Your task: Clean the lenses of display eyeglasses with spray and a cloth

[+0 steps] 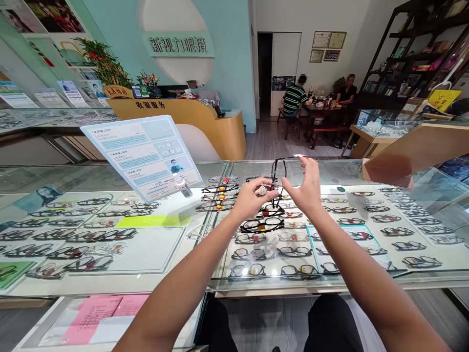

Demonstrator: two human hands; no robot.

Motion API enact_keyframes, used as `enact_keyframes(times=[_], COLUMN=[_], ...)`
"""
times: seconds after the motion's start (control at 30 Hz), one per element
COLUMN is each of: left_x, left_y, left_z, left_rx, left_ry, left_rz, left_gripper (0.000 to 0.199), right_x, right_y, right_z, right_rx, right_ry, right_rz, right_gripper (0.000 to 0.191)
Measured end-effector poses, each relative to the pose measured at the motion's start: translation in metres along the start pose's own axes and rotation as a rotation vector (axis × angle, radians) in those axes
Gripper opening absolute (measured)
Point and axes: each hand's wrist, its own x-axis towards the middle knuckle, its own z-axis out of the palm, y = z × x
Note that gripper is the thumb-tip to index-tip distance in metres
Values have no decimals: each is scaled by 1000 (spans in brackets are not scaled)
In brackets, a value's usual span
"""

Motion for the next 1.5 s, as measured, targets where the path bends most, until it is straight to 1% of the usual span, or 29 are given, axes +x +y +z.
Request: enact_keyframes(times=[0.1, 0.23, 0.3, 0.4, 0.57, 0.63, 0.7, 0.77, 0.83, 0.93, 1.03, 1.13, 1.23, 1.3, 1.33, 1.37, 1.4, 1.43, 1.47, 1.5], left_x=[0, 0, 1, 4, 7, 7, 7, 8, 7, 5, 2, -2, -5, -5, -4, -3, 0, 3, 7, 11], left_y=[3, 6, 6, 4, 2, 1, -1, -2, -3, -2, 0, 2, 5, 5, 5, 4, 3, 2, 0, -2], left_z=[-1, -4, -5, -6, -8, -9, -10, -11, -11, -9, -7, -7, -5, -4, -4, -5, -7, -11, -17, -25], left_rx=[-35, 3, 1, -65, -138, -155, -132, -81, -32, 5, -44, -85, -3, 30, 6, -41, -101, -165, -227, -286], left_ry=[36, 111, 140, 190, 313, 332, 311, 267, 231, 183, 122, 67, 30, -4, -13, 1, 48, 129, 244, 385], left_rz=[16, 70, 79, 74, 93, 103, 103, 111, 162, 240, 202, 156, 116, 95, 86, 78, 67, 51, 24, -13], left_gripper=[41, 37, 36, 39, 38, 37, 38, 38, 38, 39, 46, 50, 55, 59, 63, 68, 75, 82, 90, 97], right_x=[1, 1, 2, 1, -2, -3, -5, -5, -5, -7, -10, -14, -17, -18, -17, -16, -14, -13, -11, -10], right_y=[1, 2, 2, 2, 2, 2, 1, -3, -8, -14, -16, -18, -21, -23, -23, -23, -22, -21, -20, -19], right_z=[-1, -2, -2, -2, -1, 0, 1, 1, 2, 6, 13, 19, 20, 19, 17, 15, 14, 12, 11, 10], right_rx=[-37, -42, -32, -27, -42, -53, -46, 21, 164, 430, 630, 766, 822, 804, 784, 760, 733, 709, 690, 679], right_ry=[0, -24, -40, -62, -154, -204, -229, -233, -266, -323, -308, -347, -356, -319, -296, -269, -241, -215, -191, -173], right_rz=[-23, -49, -45, -16, 29, 38, 43, 41, 40, 111, 266, 385, 445, 451, 449, 446, 444, 444, 446, 450], right_gripper=[62, 59, 56, 52, 50, 51, 48, 38, 28, 25, 29, 36, 36, 32, 31, 30, 29, 29, 29, 30])
